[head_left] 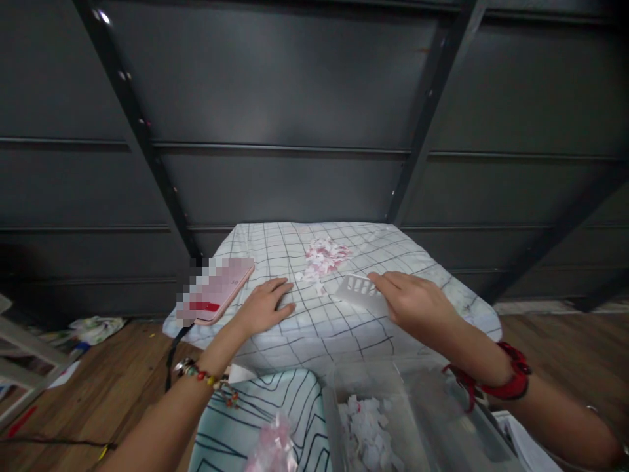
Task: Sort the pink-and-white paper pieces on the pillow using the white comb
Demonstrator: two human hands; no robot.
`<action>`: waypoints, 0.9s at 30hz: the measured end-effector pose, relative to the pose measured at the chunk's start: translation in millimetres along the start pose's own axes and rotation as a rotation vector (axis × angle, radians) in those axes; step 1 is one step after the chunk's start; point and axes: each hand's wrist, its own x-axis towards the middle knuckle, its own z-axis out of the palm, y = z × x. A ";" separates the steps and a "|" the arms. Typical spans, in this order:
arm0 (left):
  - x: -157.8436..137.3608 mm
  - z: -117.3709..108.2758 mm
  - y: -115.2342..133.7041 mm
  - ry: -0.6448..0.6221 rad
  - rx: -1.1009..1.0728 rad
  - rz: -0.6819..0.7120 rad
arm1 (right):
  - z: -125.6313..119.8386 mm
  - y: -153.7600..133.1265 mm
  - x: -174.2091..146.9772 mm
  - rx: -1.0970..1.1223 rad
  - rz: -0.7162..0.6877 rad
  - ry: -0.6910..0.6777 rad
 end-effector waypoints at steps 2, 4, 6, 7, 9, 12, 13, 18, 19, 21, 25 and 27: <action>-0.1 -0.6 0.7 -0.003 -0.001 -0.004 | -7.3 -11.9 0.7 0.043 -0.028 0.018; -0.2 -1.5 1.9 -0.007 0.002 -0.009 | -16.7 -24.7 3.2 0.101 -0.042 0.007; -0.4 -2.8 3.6 -0.014 0.003 -0.016 | -26.4 -36.7 6.5 0.180 -0.055 -0.019; -0.5 -3.5 4.5 -0.018 0.002 -0.021 | -30.7 -41.9 8.1 0.221 -0.078 -0.026; -0.8 -4.7 6.1 -0.025 0.001 -0.027 | -37.1 -49.4 10.6 0.282 -0.133 -0.020; -1.1 -5.4 6.9 -0.028 0.001 -0.027 | -39.2 -50.0 13.0 0.290 -0.151 -0.016; -1.2 -5.2 6.7 -0.027 0.000 -0.026 | -37.6 -46.7 13.5 0.272 -0.129 -0.021; -1.6 -2.2 3.2 0.000 -0.015 -0.016 | -16.1 -9.9 15.5 0.116 -0.091 0.071; -1.6 -1.4 2.4 0.004 -0.017 -0.013 | -10.6 -1.7 15.5 0.079 -0.071 0.071; -1.5 -0.1 1.1 0.008 -0.015 -0.007 | -0.5 11.4 15.2 0.038 -0.041 0.041; -0.8 0.3 0.6 0.013 -0.007 -0.004 | 13.1 19.1 14.3 0.059 -0.032 -0.008; -0.3 -0.6 1.5 0.008 -0.004 -0.013 | 16.3 17.1 14.6 0.078 -0.041 -0.023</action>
